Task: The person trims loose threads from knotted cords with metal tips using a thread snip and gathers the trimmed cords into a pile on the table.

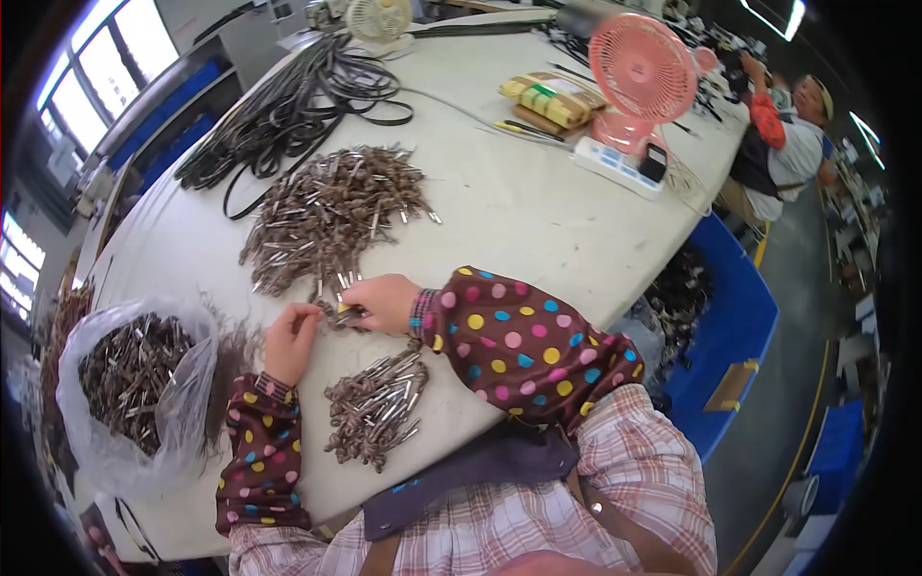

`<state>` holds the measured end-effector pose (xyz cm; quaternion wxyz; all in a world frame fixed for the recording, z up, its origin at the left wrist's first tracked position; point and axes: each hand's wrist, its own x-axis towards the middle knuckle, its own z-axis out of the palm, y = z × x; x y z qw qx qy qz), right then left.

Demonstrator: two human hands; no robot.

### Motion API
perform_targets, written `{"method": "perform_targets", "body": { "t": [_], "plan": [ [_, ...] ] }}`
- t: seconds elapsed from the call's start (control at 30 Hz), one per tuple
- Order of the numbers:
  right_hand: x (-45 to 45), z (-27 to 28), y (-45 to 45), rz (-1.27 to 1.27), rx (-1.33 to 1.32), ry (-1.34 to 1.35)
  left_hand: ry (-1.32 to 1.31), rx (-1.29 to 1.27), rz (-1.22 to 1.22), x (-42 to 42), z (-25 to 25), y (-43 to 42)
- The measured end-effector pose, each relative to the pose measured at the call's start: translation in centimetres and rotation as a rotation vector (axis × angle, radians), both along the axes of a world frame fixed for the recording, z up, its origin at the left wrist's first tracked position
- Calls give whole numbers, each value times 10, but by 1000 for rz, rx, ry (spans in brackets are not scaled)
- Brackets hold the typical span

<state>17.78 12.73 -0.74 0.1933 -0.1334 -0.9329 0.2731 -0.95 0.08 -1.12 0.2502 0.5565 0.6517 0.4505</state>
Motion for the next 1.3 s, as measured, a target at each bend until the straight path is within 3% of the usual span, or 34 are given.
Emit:
{"method": "perform_targets", "body": {
  "t": [0.17,0.37,0.6,0.73,0.93,1.03,1.27,1.3],
  "plan": [
    [4,5,-1,14,15,39,8,42,-7,6,3,-3],
    [10,9,18,-37,-593,267,43,23,74,4,15,-8],
    [17,14,31,-138,-864,199,-2,93,61,6,13,-5],
    [15,19,16,-109,-826,176,-147,117,41,1,-5,-1],
    [10,2,11,-7,-725,252,-11,32,48,3,5,-2],
    [9,4,10,-1,-719,266,-64,-2,31,4,5,-4],
    [10,1,16,-96,-638,218,51,-32,52,-4,4,-2],
    [11,0,18,-103,-629,212,191,118,57,0,22,0]
  ]
}}
